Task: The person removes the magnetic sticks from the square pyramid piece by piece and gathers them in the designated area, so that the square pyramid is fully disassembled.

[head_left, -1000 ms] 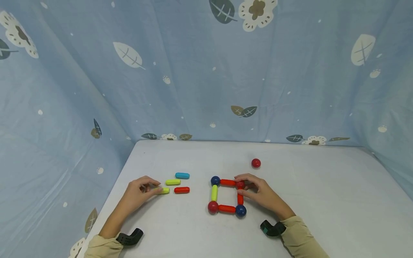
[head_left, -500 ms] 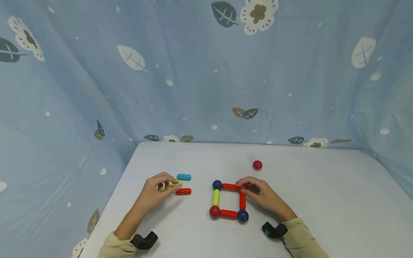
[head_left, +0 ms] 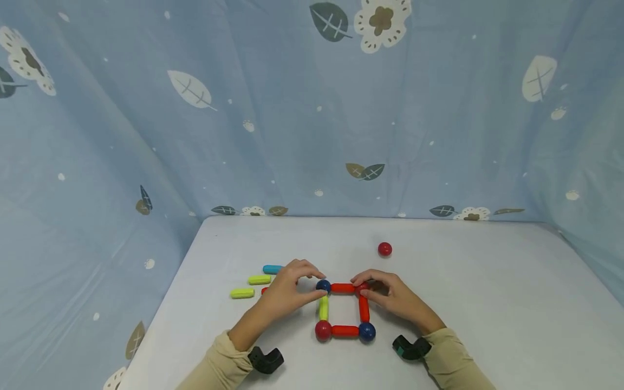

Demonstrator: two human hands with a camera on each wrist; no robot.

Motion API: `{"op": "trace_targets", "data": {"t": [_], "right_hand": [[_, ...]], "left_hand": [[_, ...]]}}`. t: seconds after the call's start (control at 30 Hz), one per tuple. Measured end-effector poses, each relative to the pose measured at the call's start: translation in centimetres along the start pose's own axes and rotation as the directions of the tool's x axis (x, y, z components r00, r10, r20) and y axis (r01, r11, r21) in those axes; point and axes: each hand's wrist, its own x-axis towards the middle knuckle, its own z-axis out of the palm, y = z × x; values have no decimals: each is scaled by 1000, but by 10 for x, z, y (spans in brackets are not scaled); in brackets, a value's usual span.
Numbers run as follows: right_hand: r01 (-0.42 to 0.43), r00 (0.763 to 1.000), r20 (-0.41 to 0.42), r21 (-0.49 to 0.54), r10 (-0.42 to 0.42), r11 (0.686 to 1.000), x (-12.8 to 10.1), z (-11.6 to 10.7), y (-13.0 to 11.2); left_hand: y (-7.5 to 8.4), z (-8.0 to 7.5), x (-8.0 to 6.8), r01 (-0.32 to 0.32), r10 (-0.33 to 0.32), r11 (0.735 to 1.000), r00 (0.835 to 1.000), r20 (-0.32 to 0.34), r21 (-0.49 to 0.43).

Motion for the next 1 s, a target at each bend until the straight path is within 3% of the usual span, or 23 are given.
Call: {"op": "trace_targets", "data": {"t": [0.13, 0.27, 0.57, 0.87, 1.0], "right_hand": [[22, 1000, 14, 23, -22, 999, 1, 2, 2], [28, 999, 16, 18, -29, 999, 2, 4, 5], [-8, 1000, -5, 6, 8, 1000, 2, 1, 3], [-16, 1000, -20, -27, 15, 1000, 4, 1, 5], [-34, 999, -38, -33, 33, 999, 2, -1, 4]], "left_hand": [[5, 17, 10, 25, -34, 995, 995, 89, 100], [4, 29, 13, 60, -81, 987, 987, 136, 150], [-2, 43, 19, 28, -55, 982, 989, 136, 189], [-2, 43, 18, 18, -52, 974, 988, 144, 228], [-1, 40, 17, 33, -59, 973, 992, 111, 230]]}}
